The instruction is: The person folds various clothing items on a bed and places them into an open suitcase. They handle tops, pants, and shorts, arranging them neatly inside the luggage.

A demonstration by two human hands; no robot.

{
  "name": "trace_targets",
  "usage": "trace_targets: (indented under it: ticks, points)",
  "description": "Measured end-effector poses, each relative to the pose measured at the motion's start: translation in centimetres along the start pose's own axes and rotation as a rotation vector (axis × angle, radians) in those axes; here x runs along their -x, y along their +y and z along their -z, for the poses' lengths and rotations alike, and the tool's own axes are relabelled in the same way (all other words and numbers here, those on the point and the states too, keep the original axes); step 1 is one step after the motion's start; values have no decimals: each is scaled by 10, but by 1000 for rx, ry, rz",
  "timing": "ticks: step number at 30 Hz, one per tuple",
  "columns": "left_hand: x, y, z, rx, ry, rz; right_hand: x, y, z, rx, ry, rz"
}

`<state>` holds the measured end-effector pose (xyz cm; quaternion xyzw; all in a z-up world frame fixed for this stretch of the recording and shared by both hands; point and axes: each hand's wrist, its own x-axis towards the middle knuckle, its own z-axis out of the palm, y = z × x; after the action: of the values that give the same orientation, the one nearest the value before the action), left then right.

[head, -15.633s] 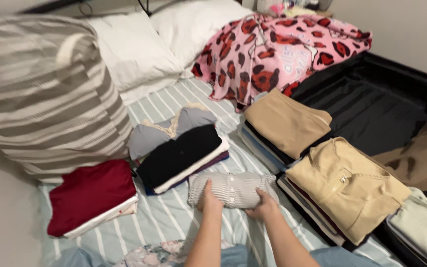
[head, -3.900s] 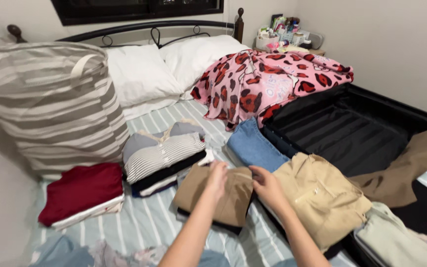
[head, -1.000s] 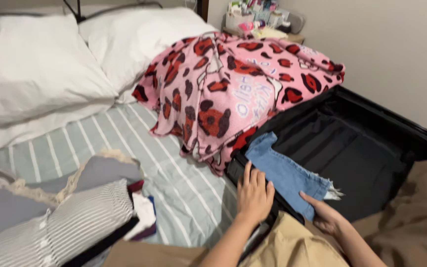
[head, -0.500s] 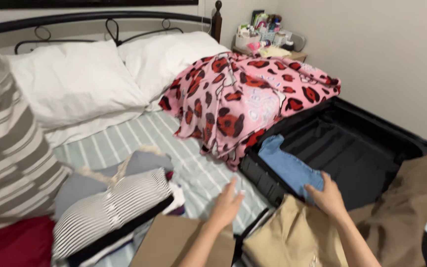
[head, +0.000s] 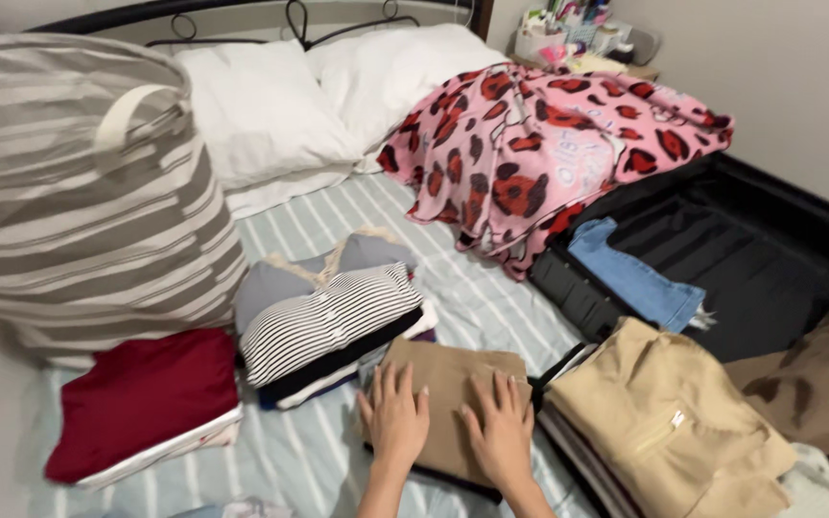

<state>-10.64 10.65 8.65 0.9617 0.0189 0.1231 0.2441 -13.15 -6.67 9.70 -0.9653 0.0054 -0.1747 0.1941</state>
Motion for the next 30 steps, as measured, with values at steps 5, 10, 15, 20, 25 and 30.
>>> trace_targets:
  ticks: [5,10,15,20,25,30]
  points:
    - [1,-28,-16,-48,-1,-49,7,-2,-23,89,-103,-66]
    - [17,-41,-31,-5,-34,-51,17,7,-29,84,-62,-39]
    - [13,-46,-27,77,-68,131,18,1,-24,70,-61,-44]
    - [20,-54,-36,47,-7,314,21,2,-22,68,-100,-57]
    - [10,-70,-52,59,-176,317,20,9,-32,15,-68,-74]
    - [-11,-88,-54,190,-300,310,26,12,-40,-47,59,-288]
